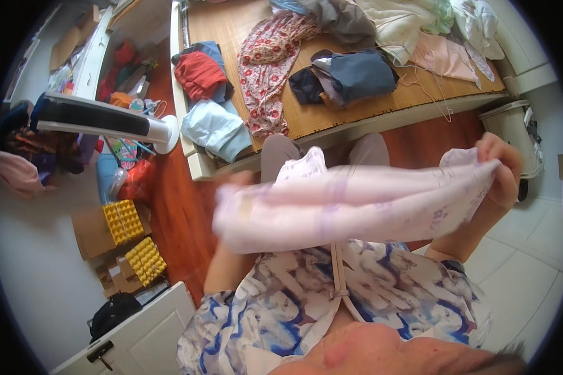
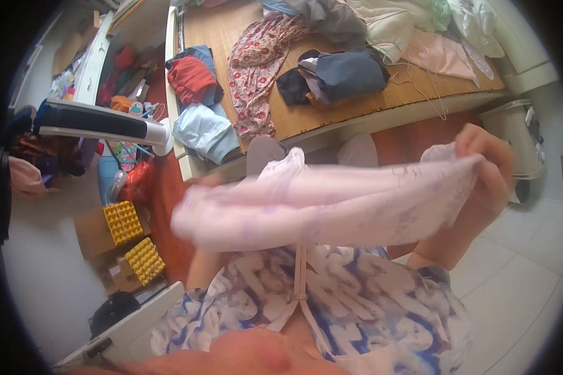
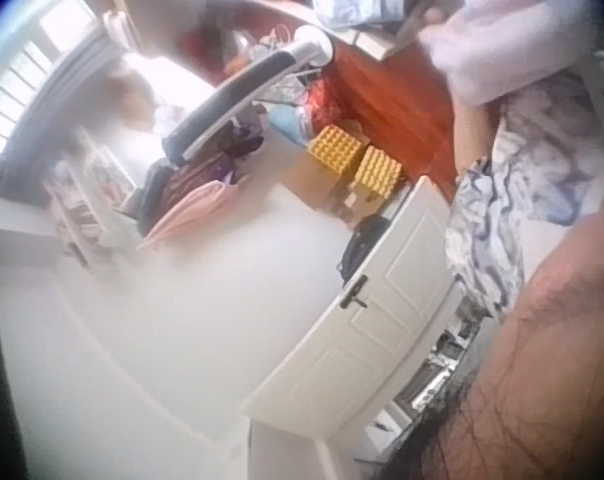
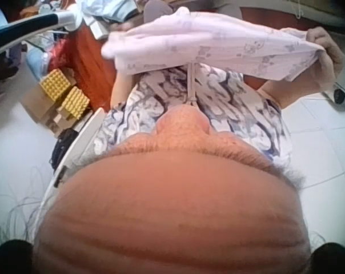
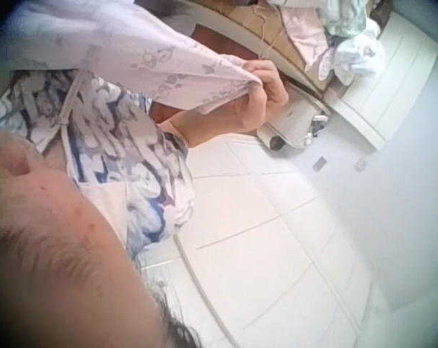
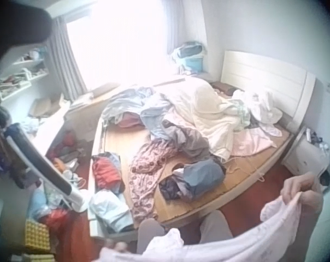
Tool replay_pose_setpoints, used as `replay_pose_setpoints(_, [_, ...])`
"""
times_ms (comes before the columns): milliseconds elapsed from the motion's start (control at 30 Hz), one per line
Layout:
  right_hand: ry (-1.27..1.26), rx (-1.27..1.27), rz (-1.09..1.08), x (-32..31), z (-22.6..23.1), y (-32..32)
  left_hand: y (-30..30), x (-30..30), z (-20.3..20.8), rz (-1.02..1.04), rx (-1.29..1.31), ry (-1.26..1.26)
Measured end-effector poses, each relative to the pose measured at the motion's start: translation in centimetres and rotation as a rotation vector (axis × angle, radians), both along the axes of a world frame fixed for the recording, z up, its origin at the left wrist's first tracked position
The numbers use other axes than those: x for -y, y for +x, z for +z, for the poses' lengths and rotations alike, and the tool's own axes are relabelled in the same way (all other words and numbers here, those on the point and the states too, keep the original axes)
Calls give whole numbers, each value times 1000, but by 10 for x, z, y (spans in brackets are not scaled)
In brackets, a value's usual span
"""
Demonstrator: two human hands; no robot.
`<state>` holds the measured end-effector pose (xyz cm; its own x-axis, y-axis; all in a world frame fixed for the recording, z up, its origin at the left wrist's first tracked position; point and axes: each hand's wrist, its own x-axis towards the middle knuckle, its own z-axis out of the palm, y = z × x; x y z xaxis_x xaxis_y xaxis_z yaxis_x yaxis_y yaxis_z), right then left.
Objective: The person folds a pair of grey shorts, a purple undergarment, and a floral patterned dress by hand while seated next to a bed.
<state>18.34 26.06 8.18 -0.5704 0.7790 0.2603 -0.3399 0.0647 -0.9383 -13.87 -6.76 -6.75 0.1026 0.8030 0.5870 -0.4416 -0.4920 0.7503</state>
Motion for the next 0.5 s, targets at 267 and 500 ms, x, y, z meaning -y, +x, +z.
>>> replay_pose_setpoints(267, [24, 373, 314, -65, -15, 21, 80, -54, -66, 745, -1430, -355])
replay_pose_setpoints(500, [79, 275, 273, -39, -8, 4, 53, -68, -17, 516, -777, -449])
